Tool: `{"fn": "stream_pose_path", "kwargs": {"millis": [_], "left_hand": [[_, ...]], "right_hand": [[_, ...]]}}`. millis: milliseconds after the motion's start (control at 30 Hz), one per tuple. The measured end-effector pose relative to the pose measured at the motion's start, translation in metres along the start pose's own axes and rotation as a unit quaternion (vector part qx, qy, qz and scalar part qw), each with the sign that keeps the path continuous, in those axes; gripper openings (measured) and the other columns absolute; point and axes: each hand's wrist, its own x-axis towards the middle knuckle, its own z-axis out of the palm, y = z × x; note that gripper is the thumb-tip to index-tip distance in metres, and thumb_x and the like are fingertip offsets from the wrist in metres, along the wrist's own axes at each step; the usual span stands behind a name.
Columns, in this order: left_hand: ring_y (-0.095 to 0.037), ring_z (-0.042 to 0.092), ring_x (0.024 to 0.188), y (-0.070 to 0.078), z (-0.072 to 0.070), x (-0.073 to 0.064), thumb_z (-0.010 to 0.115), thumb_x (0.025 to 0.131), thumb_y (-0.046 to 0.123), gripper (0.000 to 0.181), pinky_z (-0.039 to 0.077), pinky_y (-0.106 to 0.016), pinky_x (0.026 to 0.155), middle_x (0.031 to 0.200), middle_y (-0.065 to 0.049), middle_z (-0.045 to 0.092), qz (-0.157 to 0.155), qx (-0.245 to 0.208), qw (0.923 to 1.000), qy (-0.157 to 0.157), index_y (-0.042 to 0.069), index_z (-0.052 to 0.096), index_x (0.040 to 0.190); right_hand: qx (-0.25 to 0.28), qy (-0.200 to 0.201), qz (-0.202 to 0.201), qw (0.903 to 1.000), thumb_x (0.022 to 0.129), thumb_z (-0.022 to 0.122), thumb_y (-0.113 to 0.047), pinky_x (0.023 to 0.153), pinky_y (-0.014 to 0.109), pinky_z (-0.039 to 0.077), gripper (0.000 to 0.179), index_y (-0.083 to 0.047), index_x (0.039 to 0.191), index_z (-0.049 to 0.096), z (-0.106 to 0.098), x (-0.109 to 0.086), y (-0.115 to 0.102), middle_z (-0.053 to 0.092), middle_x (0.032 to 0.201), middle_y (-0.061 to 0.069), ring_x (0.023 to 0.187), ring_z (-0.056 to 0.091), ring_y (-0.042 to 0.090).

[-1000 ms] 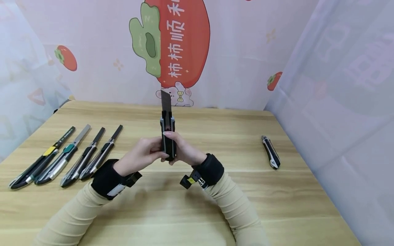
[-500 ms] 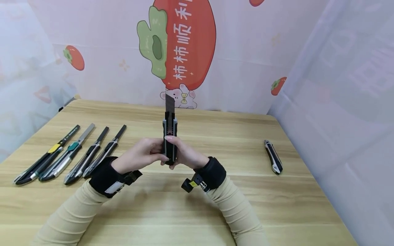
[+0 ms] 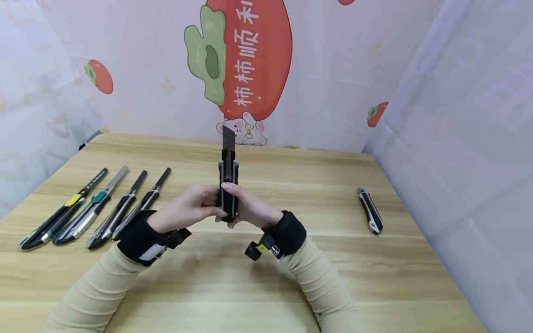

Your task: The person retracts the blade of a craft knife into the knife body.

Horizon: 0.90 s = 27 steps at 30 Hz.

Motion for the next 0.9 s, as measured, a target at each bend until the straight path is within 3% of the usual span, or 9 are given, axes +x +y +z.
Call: {"fn": "stream_pose_path", "kwargs": {"millis": [133,267,700,900], "left_hand": [[-0.028,0.071,0.082,-0.0009,-0.0005,-0.0005,0.062,0.084,-0.013,0.023,0.060,-0.036,0.064,0.095,-0.035,0.075,-0.012,-0.003,0.9999,0.003,-0.017,0.060,0.106],[-0.027,0.070,0.080,-0.0015,-0.0014,-0.0005,0.062,0.084,-0.012,0.022,0.059,-0.035,0.063,0.095,-0.035,0.075,-0.019,-0.006,0.9998,0.003,-0.017,0.060,0.105],[-0.023,0.070,0.077,-0.0031,-0.0056,-0.0019,0.063,0.083,-0.012,0.021,0.059,-0.028,0.062,0.094,-0.034,0.074,-0.024,-0.022,0.9994,-0.012,-0.017,0.060,0.103],[-0.026,0.072,0.081,-0.0012,-0.0074,-0.0024,0.064,0.082,-0.013,0.022,0.060,-0.033,0.064,0.098,-0.035,0.074,-0.023,-0.025,0.9994,-0.011,-0.017,0.061,0.104]], "right_hand": [[0.004,0.006,0.010,0.9999,0.097,0.025,-0.033,0.061,0.022,0.044,0.033,-0.007,0.114,0.038,0.0025,0.0003,-0.0002,0.060,0.083,-0.008,0.079,0.057,0.010],[0.001,0.006,0.009,0.9999,0.097,0.018,-0.027,0.061,0.023,0.043,0.033,-0.007,0.115,0.037,0.0030,0.0013,0.0003,0.058,0.084,-0.007,0.078,0.055,0.011],[0.027,-0.011,0.002,0.9996,0.096,0.021,-0.019,0.061,0.022,0.045,0.025,-0.009,0.109,0.041,0.0061,-0.0012,0.0013,0.061,0.079,-0.011,0.078,0.057,0.009],[0.040,-0.017,-0.006,0.9991,0.095,0.023,-0.014,0.063,0.023,0.045,0.023,-0.011,0.105,0.044,0.0062,-0.0019,0.0021,0.063,0.079,-0.012,0.079,0.057,0.009]]}}
